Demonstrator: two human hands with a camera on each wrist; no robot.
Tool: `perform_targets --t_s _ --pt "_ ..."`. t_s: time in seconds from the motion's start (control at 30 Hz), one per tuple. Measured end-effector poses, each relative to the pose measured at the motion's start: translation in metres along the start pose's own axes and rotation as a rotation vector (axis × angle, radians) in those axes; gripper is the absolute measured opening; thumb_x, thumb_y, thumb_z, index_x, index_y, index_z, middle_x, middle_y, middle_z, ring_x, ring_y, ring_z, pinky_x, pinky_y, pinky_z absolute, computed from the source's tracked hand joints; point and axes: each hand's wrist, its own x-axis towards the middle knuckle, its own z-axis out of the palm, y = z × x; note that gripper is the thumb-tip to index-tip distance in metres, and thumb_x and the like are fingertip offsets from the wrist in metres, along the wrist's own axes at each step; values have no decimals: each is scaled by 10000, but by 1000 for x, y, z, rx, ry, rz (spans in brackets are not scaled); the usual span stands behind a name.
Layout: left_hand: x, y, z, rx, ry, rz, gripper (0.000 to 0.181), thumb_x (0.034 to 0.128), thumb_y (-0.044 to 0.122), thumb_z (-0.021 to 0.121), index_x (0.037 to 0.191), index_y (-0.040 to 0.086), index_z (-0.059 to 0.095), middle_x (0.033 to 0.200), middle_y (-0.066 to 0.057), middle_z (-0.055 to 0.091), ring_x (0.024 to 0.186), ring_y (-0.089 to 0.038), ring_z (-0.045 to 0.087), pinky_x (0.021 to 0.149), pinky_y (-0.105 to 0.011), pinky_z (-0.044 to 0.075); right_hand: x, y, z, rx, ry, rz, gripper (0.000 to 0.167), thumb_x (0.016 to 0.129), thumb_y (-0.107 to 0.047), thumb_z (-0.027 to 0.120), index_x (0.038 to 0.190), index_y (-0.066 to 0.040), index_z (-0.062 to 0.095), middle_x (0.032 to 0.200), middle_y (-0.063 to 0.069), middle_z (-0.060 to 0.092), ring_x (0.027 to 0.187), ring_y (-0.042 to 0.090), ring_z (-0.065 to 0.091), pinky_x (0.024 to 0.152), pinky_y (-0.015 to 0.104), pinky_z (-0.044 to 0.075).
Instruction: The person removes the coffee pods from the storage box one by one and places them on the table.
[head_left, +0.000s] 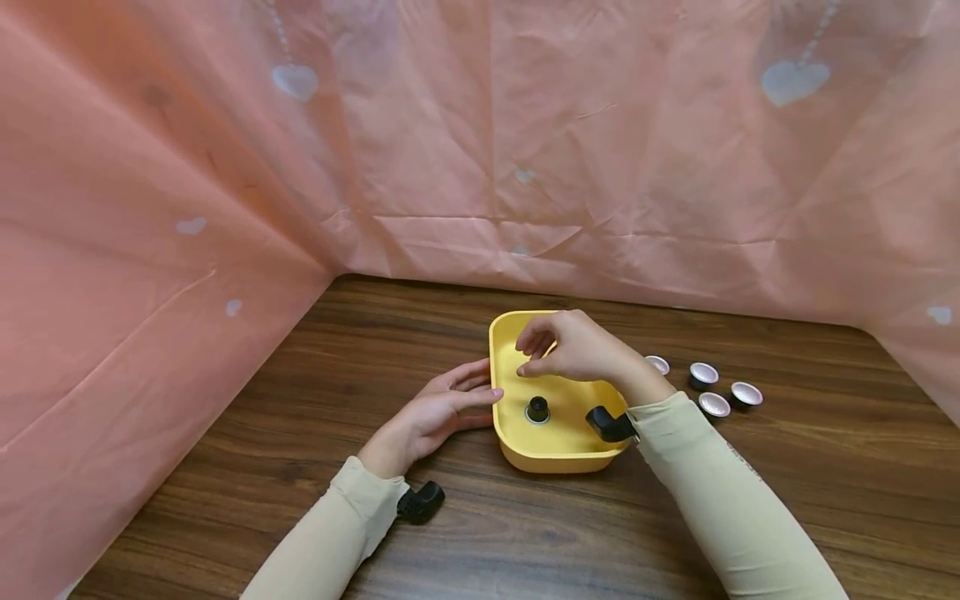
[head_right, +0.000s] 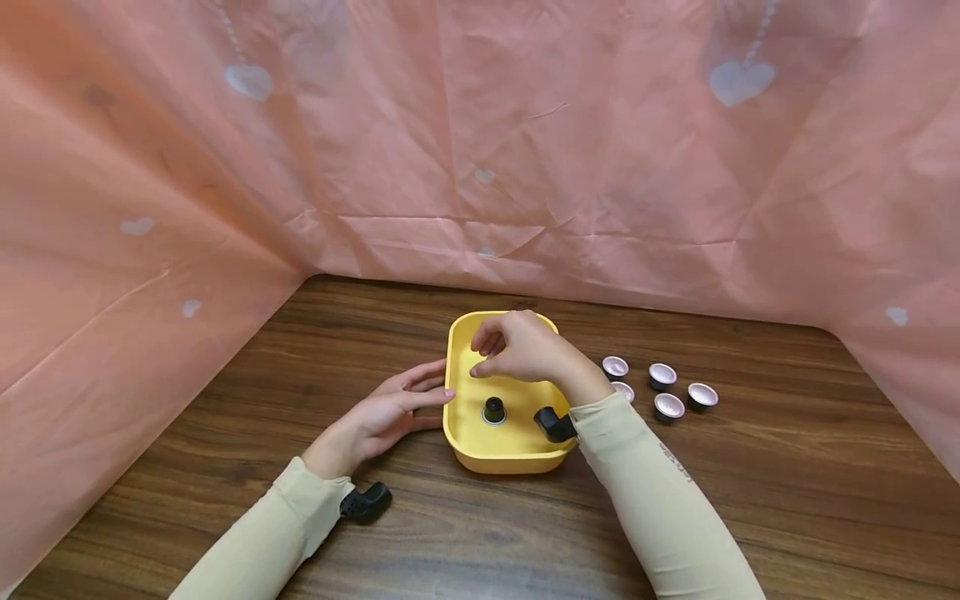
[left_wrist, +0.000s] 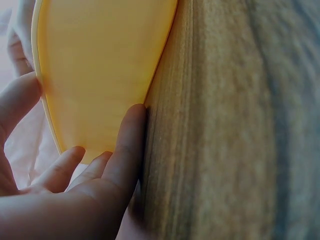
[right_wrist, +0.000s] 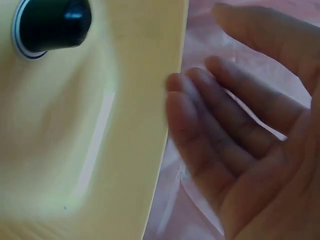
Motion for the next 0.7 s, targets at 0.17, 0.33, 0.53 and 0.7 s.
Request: perform_targets --t_s 0.17,0.33,0.53,0.7 --pt "2 0 1 -3 1 6 705 1036 97 683 1667 100 369 1682 -161 456 1475 -320 525 1187 -546 514 5 5 5 -69 -122 -24 346 821 -244 916 1060 -25 795 998 95 818 900 122 738 870 332 633" --pt "3 -1 2 0 0 7 712 1039 95 679 1673 90 356 1688 -169 446 1458 -317 541 1180 -543 522 6 9 12 -114 -182 -11 347 787 -247 933 1039 -48 802 965 59 817 895 119 725 826 291 611" --pt "3 -1 1 -1 -2 8 715 1040 93 676 1676 88 349 1693 -169 439 1465 -313 532 1182 -546 519 4 12 17 -130 -222 34 328 760 -262 963 993 -94 804 937 5 799 871 96 693 791 265 584" --pt "3 0 1 0 3 8 706 1040 91 671 1673 97 358 1689 -166 443 1465 -311 529 1185 -548 516 3 10 19 -121 -240 73 306 745 -241 972 966 -119 800 921 -23 783 856 83 666 797 259 571"
